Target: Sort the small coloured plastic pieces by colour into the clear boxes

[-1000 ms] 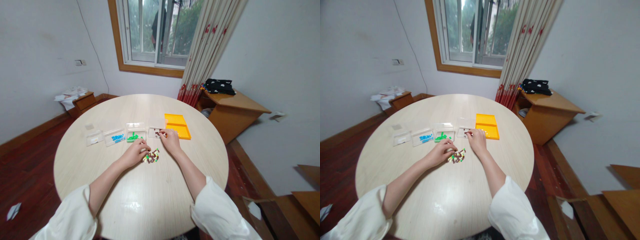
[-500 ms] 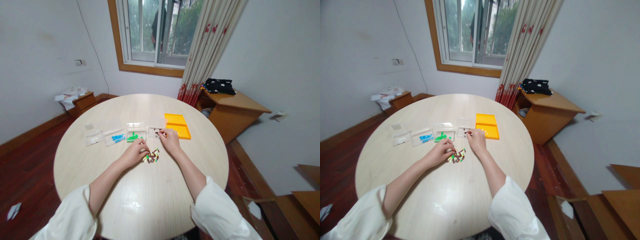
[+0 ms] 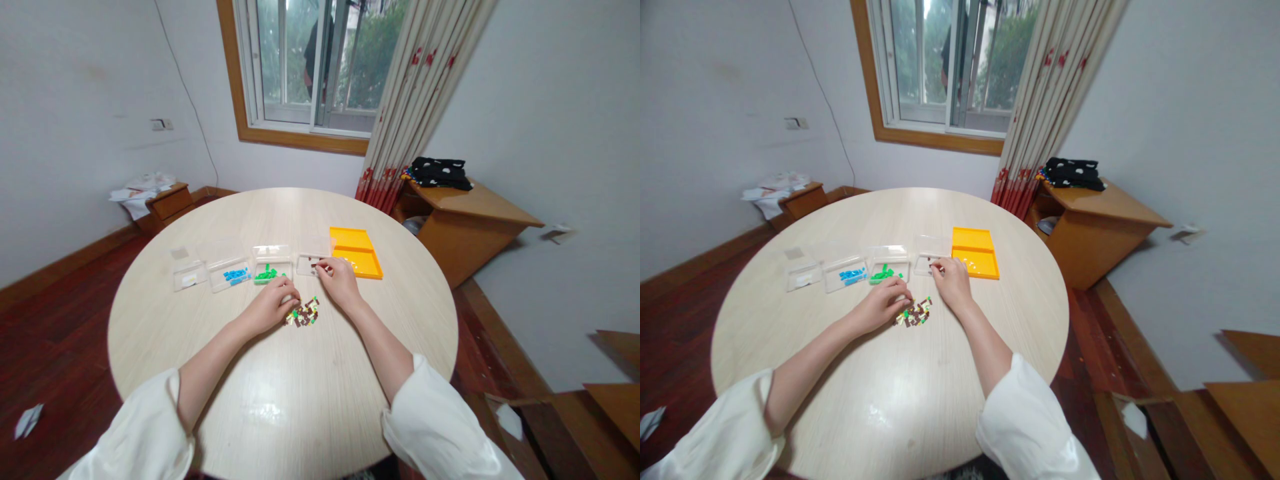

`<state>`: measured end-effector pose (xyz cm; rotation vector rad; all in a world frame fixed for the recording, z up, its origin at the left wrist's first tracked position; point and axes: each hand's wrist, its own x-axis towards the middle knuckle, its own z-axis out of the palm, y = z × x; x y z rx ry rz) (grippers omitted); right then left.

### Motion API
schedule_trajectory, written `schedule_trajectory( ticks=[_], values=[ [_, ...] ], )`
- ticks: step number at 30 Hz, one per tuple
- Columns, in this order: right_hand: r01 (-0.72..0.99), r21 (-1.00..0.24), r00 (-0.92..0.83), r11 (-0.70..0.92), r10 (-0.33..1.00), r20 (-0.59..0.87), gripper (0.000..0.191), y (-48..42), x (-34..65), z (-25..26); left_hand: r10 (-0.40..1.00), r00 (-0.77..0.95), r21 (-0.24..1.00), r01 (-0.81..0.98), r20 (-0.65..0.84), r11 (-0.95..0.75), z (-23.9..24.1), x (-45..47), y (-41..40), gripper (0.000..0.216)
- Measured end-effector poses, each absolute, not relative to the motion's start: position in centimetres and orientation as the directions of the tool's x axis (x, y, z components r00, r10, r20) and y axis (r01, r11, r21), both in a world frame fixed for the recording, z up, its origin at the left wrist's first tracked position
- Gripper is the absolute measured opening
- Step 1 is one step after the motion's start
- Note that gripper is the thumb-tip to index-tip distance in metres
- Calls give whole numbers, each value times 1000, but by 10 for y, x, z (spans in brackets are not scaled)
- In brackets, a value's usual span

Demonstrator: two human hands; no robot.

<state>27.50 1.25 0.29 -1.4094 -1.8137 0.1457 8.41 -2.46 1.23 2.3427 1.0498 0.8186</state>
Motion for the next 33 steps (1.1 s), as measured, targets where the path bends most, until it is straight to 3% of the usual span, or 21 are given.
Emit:
schedule_trajectory(
  ticks=[7, 16, 26, 33],
  values=[
    [634, -622, -116, 460, 852, 511, 12, 7, 267, 7, 908, 316, 746, 526, 275, -409, 16, 85, -23, 14],
    [476, -713, -237, 514, 856, 459, 9, -6, 253, 14, 975, 120, 959, 196, 184, -205, 11, 84, -13, 15],
    [355, -753, -326, 555, 828, 456, 15, -12, 248, 15, 985, 108, 988, 63, 133, -140, 16, 84, -15, 27],
    [332, -742, -338, 583, 808, 483, 6, -13, 246, 17, 981, 140, 989, 35, 138, -144, 15, 85, -15, 28]
  ],
)
